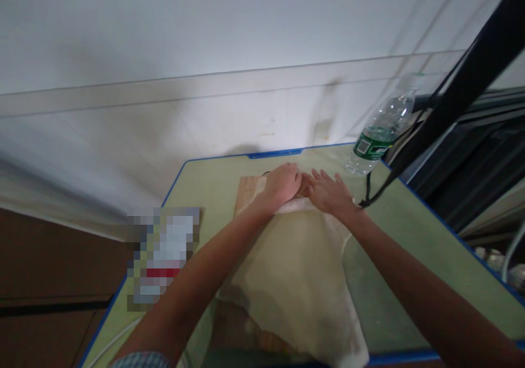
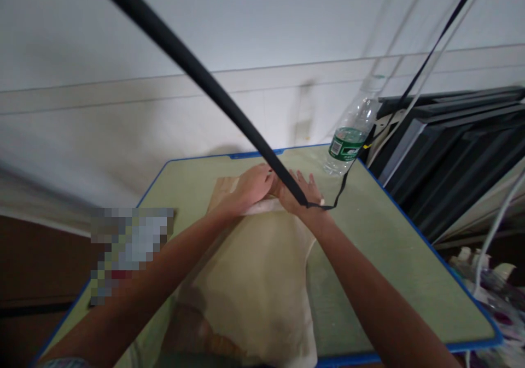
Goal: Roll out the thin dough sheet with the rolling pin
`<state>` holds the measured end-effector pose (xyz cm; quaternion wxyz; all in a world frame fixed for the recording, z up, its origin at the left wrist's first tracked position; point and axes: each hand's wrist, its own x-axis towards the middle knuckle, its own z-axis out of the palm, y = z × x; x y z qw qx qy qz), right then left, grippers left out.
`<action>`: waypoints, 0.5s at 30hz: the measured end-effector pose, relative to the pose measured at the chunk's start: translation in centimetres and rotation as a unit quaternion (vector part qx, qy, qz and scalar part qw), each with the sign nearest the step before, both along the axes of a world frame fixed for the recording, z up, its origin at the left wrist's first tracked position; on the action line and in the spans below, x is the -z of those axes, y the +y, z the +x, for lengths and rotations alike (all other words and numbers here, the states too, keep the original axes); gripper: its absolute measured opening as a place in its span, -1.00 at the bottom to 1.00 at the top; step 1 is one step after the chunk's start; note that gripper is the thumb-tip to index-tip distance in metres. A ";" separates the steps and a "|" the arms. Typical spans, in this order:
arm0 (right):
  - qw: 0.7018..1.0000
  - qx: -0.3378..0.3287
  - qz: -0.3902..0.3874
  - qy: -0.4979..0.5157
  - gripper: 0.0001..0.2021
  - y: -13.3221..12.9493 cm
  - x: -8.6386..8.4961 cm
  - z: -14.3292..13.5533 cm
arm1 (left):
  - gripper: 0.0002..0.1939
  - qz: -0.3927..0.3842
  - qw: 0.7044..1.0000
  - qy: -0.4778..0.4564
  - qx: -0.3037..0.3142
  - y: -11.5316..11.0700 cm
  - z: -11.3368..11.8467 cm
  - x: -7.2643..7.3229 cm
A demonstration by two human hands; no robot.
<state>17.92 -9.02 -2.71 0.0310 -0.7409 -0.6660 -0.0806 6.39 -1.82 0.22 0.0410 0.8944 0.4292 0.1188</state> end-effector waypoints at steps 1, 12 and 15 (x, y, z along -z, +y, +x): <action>1.000 0.000 -0.010 -0.001 -0.53 0.3 -0.1 0.1 | -0.67 0.007 1.000 0.012 0.018 -0.7 -0.9 -0.2; 0.998 -0.014 -0.027 0.061 -0.55 4.2 -0.2 0.4 | -0.62 0.088 0.994 0.064 0.024 -4.8 -5.5 0.3; 0.995 -0.006 -0.041 0.087 -0.56 4.8 0.3 0.6 | -0.63 0.085 0.994 0.059 0.023 -3.3 -4.6 0.2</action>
